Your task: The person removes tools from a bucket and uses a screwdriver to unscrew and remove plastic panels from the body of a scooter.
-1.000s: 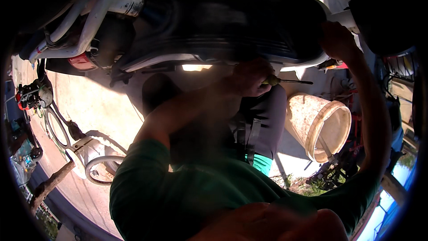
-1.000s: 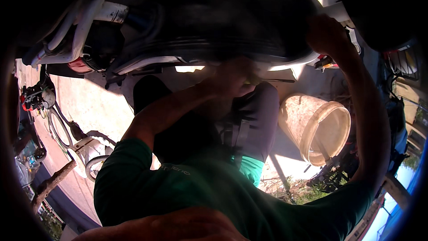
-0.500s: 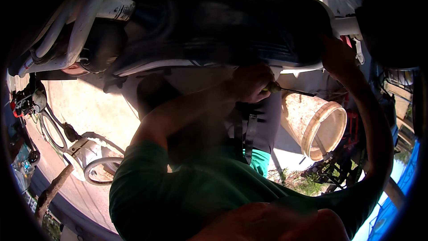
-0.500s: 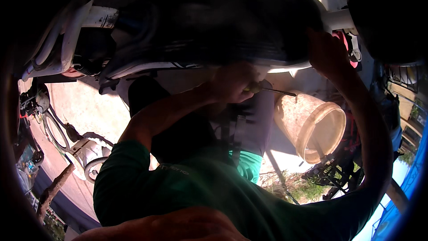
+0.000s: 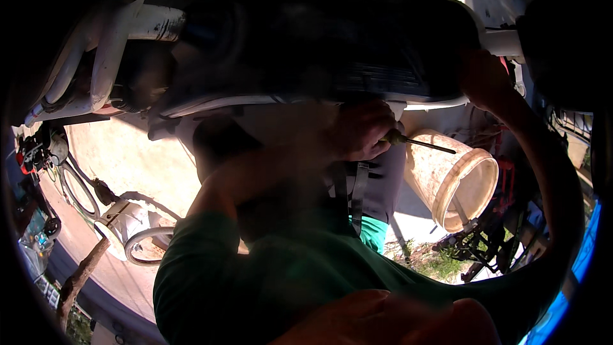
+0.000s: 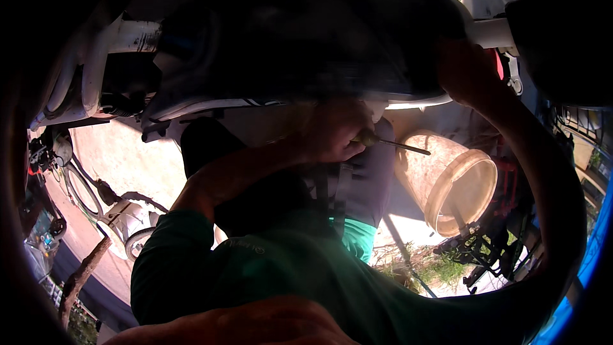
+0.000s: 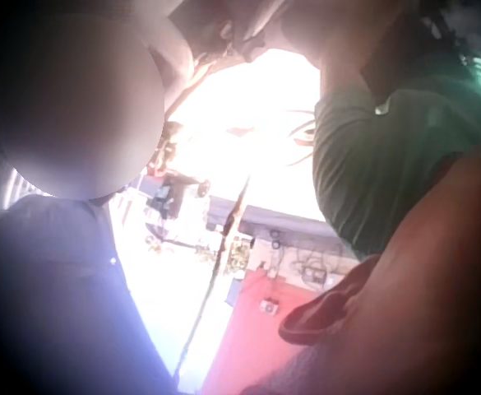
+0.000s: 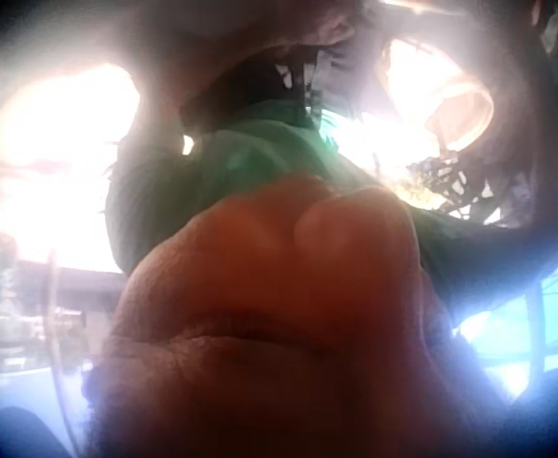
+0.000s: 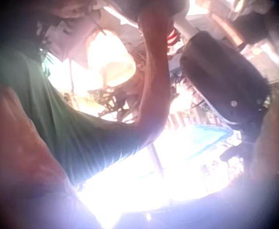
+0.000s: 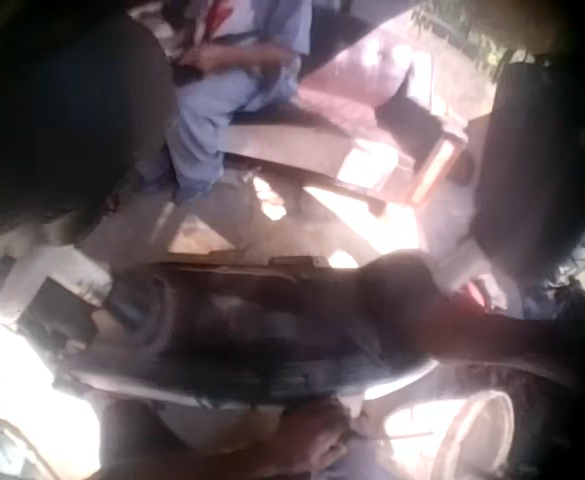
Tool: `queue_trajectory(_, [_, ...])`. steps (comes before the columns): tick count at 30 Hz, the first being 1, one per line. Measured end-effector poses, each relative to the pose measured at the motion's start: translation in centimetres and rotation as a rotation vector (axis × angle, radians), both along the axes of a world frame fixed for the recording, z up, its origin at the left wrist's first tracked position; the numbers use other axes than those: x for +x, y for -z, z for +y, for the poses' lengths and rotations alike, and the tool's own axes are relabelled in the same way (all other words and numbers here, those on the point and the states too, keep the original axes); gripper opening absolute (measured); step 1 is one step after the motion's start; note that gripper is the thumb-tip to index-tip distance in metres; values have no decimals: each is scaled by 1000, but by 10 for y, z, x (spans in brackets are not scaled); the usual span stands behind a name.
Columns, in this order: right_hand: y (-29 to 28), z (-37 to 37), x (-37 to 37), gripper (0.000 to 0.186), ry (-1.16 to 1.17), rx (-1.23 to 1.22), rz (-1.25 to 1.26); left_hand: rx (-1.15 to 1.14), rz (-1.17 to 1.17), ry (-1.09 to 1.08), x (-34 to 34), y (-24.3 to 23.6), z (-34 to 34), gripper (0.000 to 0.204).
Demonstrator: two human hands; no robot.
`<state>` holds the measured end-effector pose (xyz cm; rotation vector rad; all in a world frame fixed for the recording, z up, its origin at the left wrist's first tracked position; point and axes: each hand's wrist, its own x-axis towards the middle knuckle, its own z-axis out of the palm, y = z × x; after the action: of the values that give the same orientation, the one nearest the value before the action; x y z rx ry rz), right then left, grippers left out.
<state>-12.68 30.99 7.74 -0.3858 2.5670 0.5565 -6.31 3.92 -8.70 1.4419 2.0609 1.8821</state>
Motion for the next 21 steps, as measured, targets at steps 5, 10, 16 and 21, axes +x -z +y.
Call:
queue_trajectory(5, [-3,16,-3,26,73,-164,161,-14,36,-43,0,6,2,32])
queue_trajectory(10, [-1,10,-5,30,238,-135,62,-10,153,-155,2,9,0,26])
queue_trajectory(16, [-3,25,-23,29,190,-33,-146,-89,161,-151,4,10,-3,21])
queue_trajectory(21, [-54,35,19,28,530,-429,-52,-62,159,-183,5,8,-1,18])
